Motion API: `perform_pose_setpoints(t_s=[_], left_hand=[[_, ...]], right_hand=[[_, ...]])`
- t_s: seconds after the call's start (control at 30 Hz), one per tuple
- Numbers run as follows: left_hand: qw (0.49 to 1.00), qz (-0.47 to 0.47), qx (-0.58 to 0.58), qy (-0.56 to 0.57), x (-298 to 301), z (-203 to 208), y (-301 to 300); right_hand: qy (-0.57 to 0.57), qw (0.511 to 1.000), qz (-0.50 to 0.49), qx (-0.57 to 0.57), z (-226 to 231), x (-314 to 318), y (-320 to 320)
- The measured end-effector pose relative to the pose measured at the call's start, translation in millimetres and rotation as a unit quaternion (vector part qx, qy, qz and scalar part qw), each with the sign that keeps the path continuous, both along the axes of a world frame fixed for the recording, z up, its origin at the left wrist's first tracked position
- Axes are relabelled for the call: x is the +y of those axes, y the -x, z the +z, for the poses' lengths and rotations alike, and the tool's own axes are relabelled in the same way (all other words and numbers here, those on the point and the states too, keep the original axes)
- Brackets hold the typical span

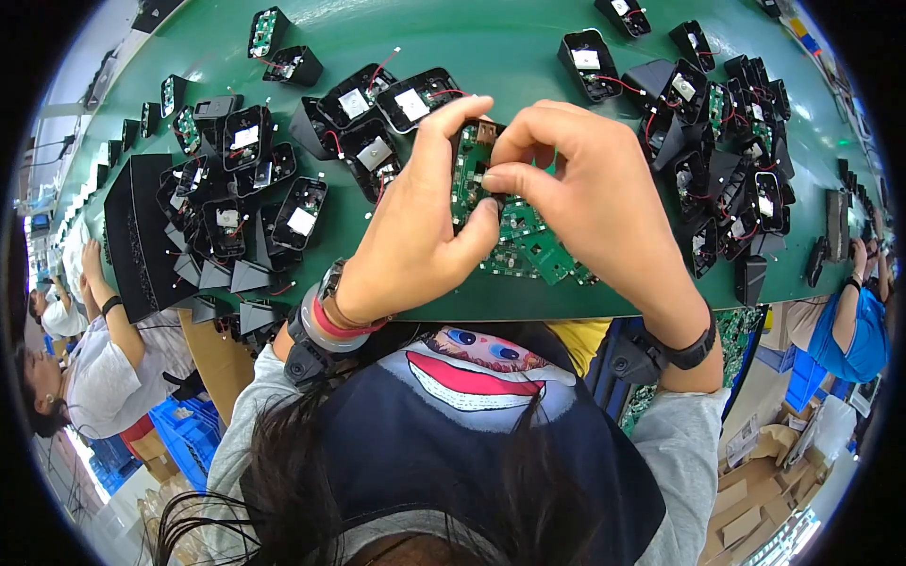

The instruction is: The person picks up a black plastic housing and a green circuit board, fits the board into the housing, and connects a small wire to the board by hand. They then place the assembled unit on the table and repeat the process with another set of components.

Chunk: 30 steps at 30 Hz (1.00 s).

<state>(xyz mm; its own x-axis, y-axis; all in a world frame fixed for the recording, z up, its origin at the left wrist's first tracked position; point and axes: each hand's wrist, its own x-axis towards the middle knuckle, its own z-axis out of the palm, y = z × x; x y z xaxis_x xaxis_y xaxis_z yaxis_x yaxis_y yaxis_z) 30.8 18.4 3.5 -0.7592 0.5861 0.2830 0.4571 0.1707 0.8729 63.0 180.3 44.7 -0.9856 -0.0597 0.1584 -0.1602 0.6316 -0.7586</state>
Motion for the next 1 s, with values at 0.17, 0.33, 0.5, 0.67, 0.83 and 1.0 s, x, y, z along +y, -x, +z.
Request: perform_pose_setpoints(t_s=[0.17,0.33,0.5,0.67,0.83,1.0], left_hand=[[0.994,-0.018,-0.092,-0.054,0,-1,3],[0.992,-0.032,-0.087,-0.085,3,0,0],[0.998,-0.028,-0.045,-0.041,8,-3,1],[0.997,-0.009,-0.068,-0.018,7,-5,2],[0.989,0.050,0.131,-0.043,16,-14,-2],[0.977,0.086,0.196,0.016,13,-13,-3]], right_hand=[[0.050,0.997,-0.049,-0.022,0,-7,-5],[0.062,0.994,-0.087,-0.025,-3,-8,-27],[-0.023,0.989,-0.078,0.125,-12,-14,-25],[-0.001,0.985,-0.116,0.124,-20,-23,-29],[0.135,0.981,-0.132,0.040,-20,-26,-35],[0.320,0.940,-0.121,-0.003,-21,-26,-36]])
